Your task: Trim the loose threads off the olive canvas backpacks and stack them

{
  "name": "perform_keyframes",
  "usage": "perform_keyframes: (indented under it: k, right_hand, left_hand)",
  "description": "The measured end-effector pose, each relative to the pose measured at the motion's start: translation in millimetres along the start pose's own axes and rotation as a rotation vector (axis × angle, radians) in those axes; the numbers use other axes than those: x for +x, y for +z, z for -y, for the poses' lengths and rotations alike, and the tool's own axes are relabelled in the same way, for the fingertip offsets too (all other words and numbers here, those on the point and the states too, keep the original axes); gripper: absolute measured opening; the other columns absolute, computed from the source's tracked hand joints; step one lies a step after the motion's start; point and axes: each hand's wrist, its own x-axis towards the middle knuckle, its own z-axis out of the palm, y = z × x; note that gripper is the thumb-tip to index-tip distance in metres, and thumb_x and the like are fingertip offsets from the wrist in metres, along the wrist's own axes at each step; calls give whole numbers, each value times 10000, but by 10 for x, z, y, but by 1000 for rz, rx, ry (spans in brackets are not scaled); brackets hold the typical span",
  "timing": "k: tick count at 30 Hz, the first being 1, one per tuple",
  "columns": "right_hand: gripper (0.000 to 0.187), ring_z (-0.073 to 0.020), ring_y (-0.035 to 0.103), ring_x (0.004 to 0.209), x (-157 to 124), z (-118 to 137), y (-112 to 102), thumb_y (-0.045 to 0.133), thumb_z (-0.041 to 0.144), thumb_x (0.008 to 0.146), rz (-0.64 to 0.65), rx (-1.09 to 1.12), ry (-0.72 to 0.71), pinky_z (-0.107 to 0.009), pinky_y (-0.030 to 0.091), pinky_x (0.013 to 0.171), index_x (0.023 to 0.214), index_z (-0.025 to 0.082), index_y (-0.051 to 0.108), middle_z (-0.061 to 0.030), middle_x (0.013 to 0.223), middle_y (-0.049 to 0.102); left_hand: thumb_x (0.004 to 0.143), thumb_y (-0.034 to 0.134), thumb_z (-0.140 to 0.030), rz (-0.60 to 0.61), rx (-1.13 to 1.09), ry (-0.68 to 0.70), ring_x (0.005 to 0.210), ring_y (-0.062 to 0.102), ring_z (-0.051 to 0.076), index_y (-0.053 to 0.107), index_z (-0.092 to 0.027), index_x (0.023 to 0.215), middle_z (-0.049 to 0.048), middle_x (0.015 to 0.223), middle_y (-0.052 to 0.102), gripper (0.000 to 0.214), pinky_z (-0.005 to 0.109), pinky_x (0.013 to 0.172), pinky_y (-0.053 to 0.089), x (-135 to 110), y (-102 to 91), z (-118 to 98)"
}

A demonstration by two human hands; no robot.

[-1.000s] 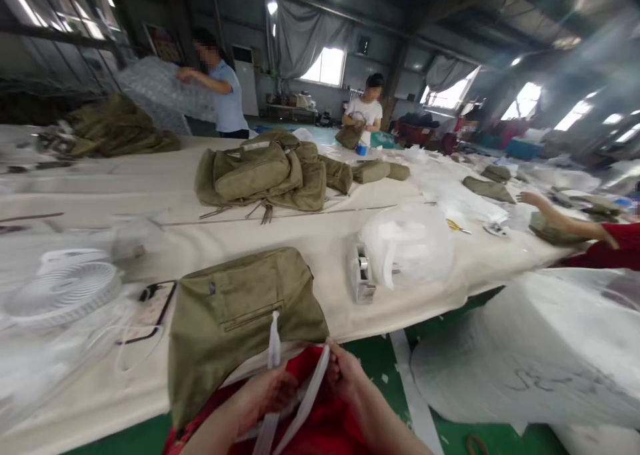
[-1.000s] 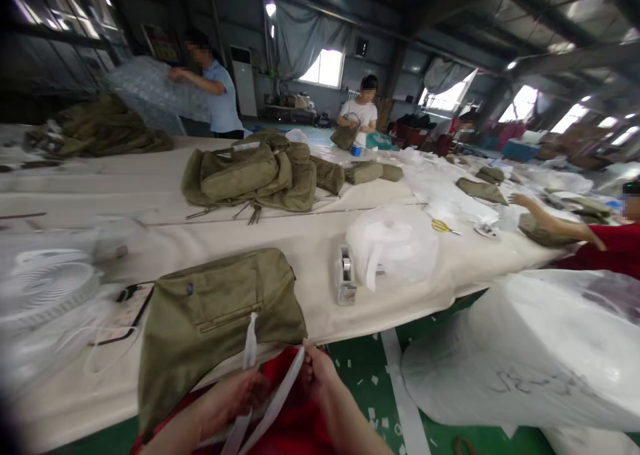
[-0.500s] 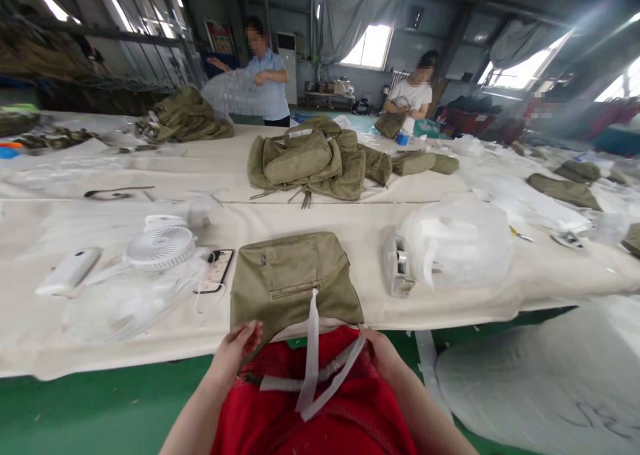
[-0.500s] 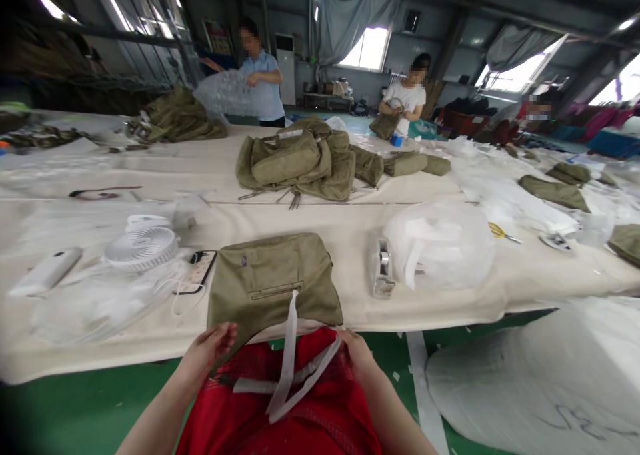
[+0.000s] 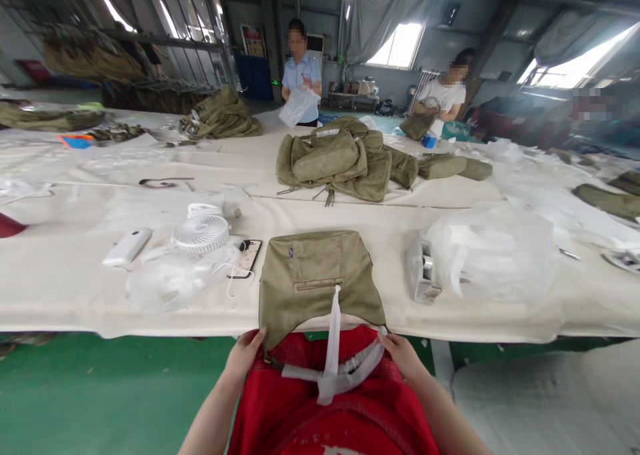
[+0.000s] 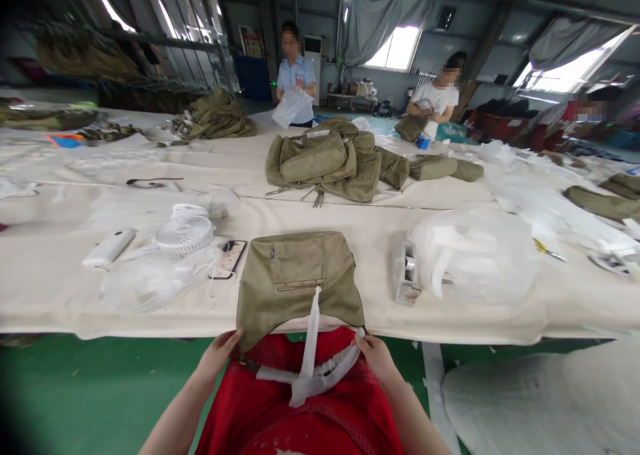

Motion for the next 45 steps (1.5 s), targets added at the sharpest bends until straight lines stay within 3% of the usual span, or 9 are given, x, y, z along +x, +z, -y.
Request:
perform_keyframes:
  k: [6,13,20,25,31,36,40,43,45]
  right_hand:
    - [552,-232,631,737,-64,208,-312,388,625,788,-150,-197,-14,-296,461,689,774,158,682,-101,768,695]
    - [561,-161,581,574,-20,-55,-636,429,639,737,-259,157,114,-264,451,538,861,146,664,-74,719,661]
    - [483,-158,547,509,-59,-432,-587,532,619,682,-215,353,150,-275,407,473,791,167,664,-56,641,626]
    - [480,-138,520,493,-87,-486,-511,572,612,664,-186,452,182,-262,388,466,767,152,660,-45,614,606]
    - [445,-116,484,470,-86,-385,-412,598,588,647,-138,434,169,-240,350,452,733,154,644,-10,573,580]
    - [488,-134,523,502,-76,-380,-414,542,614,685,-115,348,163,-250,393,487,776,146,646,-31,614,612]
    - [503,-156,557,540,-101,-339,-428,512,615,714,-153,270,130,-264,427,516,812,142,655,-61,667,648]
    - [471,-189,592,624,-133,-188,-403,522,591,733,-231,131,17,-281,458,585,836,156,668,-81,716,677]
    - [443,-213,610,702,-146,-24,-352,517,569,756,-249,23,-78,-294,469,655,861,169,677,-90,767,693]
  left_hand:
    - [693,677,-379,324,-473,-168,847,677,252,638,-149,913,104,848,718,321,349,757,548,-152,170,-529]
    - [689,652,-266,365,-949,169,885,666,240,651,-150,917,68,885,716,256,331,757,567,-223,-195,-2335]
    - [656,680,-283,647,-515,470,962,630,259,629,-117,1048,54,944,704,428,343,824,523,-616,277,-3549]
    - [652,677,-292,904,-102,450,1054,584,248,550,-181,1218,59,1148,644,591,342,889,475,-478,1113,-3270]
    - [653,689,-415,740,352,504,938,613,226,491,-119,1275,116,1059,659,717,309,830,469,-141,1655,-2408]
    - [753,598,-358,552,272,580,893,620,188,601,-137,1112,94,995,669,422,290,843,474,-31,1432,-1962]
    - [780,547,-332,-26,246,633,1017,582,226,572,-160,1126,120,1112,611,387,342,913,447,70,939,-1511]
    - [761,556,-386,-392,286,447,1097,537,268,510,-97,1181,183,1165,559,512,375,932,424,135,627,-1012]
    - [743,573,-424,-379,307,268,1075,552,287,531,-51,1121,214,1107,586,533,383,917,423,139,528,-690]
